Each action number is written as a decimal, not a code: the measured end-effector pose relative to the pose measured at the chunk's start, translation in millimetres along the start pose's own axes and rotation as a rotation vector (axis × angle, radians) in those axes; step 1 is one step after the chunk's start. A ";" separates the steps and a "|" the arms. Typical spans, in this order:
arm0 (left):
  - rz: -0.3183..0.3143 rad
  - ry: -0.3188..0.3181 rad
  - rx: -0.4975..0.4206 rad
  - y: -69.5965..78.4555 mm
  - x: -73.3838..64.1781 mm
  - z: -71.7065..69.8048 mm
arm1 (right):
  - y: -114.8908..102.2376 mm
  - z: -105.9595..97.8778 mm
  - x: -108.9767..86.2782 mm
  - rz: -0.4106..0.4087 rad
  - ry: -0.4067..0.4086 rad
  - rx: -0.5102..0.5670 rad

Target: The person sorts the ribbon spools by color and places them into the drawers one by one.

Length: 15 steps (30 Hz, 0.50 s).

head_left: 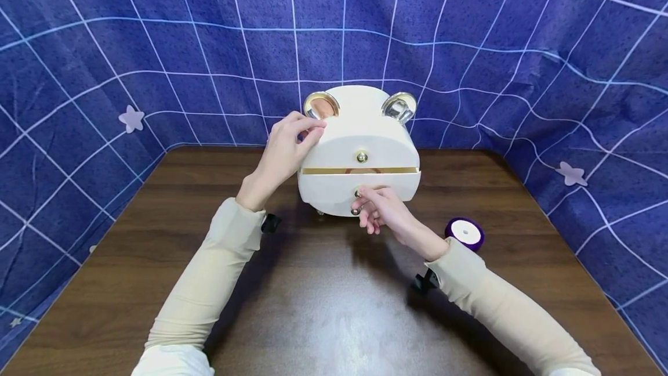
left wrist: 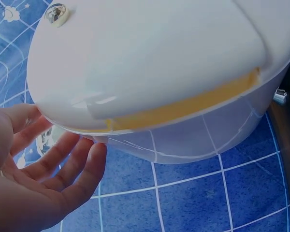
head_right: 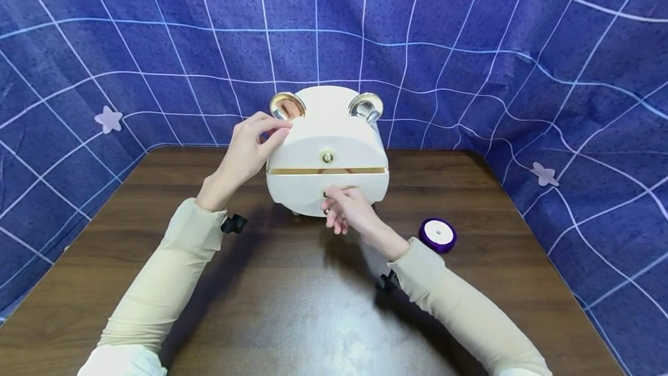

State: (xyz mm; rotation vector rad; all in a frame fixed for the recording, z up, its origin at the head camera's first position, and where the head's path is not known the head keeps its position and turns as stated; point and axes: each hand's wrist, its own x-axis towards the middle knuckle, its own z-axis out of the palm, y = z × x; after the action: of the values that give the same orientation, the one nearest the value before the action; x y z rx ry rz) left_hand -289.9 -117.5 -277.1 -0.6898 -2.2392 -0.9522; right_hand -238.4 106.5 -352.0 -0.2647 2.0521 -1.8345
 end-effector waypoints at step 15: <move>-0.023 0.007 0.015 1.1 0.6 1.0 | -0.6 4.1 11.2 0.011 0.068 0.029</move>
State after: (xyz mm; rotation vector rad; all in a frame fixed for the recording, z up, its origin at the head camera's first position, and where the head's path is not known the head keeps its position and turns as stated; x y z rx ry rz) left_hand -289.9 -115.9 -276.8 -0.6546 -2.2508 -0.9470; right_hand -247.1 98.4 -353.5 -0.1847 2.0655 -1.8896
